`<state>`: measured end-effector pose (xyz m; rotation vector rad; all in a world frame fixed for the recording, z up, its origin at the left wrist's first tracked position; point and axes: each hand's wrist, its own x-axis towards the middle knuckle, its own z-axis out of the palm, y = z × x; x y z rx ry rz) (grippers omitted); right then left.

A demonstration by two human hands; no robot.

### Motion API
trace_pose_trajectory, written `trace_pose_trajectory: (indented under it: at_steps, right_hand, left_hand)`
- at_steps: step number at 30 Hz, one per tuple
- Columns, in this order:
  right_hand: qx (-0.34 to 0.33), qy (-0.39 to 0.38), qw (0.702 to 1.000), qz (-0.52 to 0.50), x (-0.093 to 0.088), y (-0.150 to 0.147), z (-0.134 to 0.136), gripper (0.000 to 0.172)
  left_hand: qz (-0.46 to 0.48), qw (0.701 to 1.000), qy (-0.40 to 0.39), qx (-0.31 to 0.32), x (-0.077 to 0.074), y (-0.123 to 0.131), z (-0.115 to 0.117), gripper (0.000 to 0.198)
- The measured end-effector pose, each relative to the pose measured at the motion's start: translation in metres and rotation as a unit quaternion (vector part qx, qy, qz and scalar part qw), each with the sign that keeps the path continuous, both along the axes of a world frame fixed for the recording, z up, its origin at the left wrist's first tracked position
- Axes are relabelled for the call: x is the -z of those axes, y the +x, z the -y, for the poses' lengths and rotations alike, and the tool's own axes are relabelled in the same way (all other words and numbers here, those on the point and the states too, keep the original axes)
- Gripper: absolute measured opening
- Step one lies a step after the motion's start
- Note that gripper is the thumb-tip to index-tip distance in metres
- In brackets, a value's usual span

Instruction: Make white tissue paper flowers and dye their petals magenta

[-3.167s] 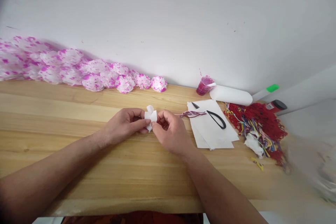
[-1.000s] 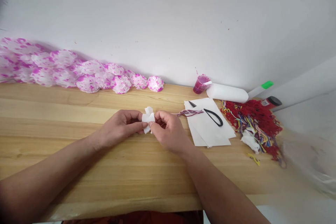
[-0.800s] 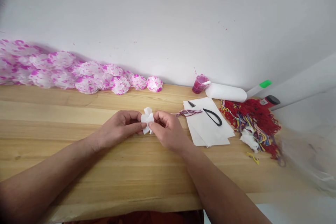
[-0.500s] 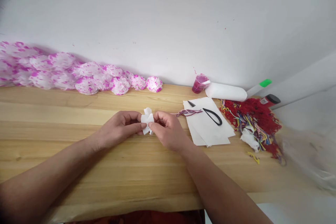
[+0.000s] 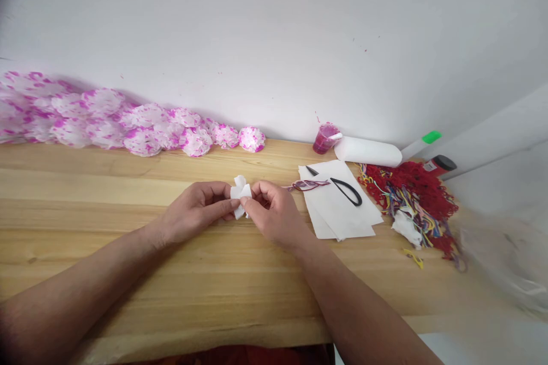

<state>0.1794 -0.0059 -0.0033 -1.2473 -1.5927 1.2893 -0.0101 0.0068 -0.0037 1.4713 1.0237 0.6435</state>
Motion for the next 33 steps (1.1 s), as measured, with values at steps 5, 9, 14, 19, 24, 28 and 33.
trace_pose_trajectory:
  at_steps: [5, 9, 14, 19, 24, 28, 33]
  right_hand:
    - [-0.007, -0.009, 1.0, -0.001, -0.0008, -0.0002, 0.0007, 0.014]
    - [-0.006, -0.02, 1.0, -0.006, -0.0024, -0.0006, 0.0007, 0.014]
    - [-0.011, 0.002, 1.0, 0.007, -0.0035, -0.0013, 0.0013, 0.02]
    - [-0.016, -0.011, 1.0, -0.002, -0.0017, 0.0001, 0.0001, 0.02]
    - [-0.024, -0.014, 1.0, -0.007, -0.0011, 0.0007, -0.001, 0.019]
    - [-0.024, -0.005, 1.0, -0.001, -0.0026, -0.0002, -0.0002, 0.019]
    - [-0.011, -0.009, 1.0, 0.006, -0.0047, -0.0009, -0.0002, 0.02]
  left_hand:
    - [-0.021, 1.0, 0.009, 0.002, 0.004, -0.001, 0.0002, 0.024]
    - [-0.018, 1.0, 0.009, 0.0, 0.0033, -0.0007, 0.0006, 0.024]
    - [-0.042, 0.999, 0.026, 0.001, -0.0005, 0.0004, 0.0014, 0.024]
    - [-0.027, 0.999, 0.024, 0.007, -0.0005, -0.0001, 0.0006, 0.022]
    - [-0.019, 1.0, 0.022, 0.004, -0.0001, -0.0002, 0.0, 0.025]
    - [-0.028, 0.999, 0.024, -0.008, 0.0001, -0.0002, 0.0003, 0.028]
    - [-0.021, 1.0, -0.007, -0.014, 0.0024, -0.0007, 0.0007, 0.026]
